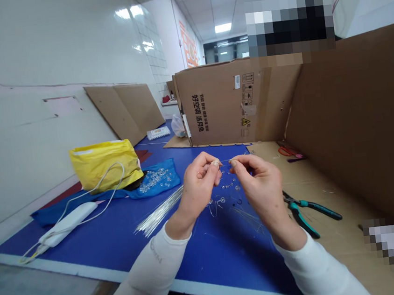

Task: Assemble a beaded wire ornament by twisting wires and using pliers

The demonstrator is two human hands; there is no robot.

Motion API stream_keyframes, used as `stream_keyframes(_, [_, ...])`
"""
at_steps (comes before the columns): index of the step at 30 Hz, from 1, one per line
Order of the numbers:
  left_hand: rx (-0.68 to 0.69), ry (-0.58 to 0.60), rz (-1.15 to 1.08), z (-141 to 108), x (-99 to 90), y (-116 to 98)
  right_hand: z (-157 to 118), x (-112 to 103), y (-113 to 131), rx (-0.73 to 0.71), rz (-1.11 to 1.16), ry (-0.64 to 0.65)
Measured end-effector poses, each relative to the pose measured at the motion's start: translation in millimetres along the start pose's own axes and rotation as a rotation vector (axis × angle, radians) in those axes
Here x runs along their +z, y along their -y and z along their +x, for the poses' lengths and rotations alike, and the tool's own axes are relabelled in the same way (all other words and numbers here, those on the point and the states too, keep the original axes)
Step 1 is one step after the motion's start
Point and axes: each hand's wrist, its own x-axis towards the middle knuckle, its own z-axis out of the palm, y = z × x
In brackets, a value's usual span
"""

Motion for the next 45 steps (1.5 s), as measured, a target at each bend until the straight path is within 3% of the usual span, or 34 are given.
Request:
stream_keyframes(10, [-0.017,-0.043,-0.055,-15.1,18.9,-1.3,-6.8,5.7,9.8,0.05,0.14,-0.105])
stream_keyframes(21, [-0.01,-0.036,-0.108,-15.8,21.2,3.2,-0.6,1.3,6.6,0.071,0.191,-0.052])
stream_keyframes(30, [-0.259,0.215,-0.312,2.6,3.8,4.1,18.2,-23.7,14.4,0.184,0.149,0.124])
stream_keyframes(34, [-0.298,0.294,-0.308,4.8,-2.4,2.7,19.0,-21.4,13.6,0.174,0.178,0.1])
stream_keyframes(39, [-0.32,0.316,-0.304,4.6,-2.7,2.5,21.9,-20.4,11.7,0.204,0.205,0.069])
stream_keyframes(45, [-0.361,0.339,-0.348,5.7,-6.7,-1.8,23.9,-22.1,10.5,0.142,0.135,0.016])
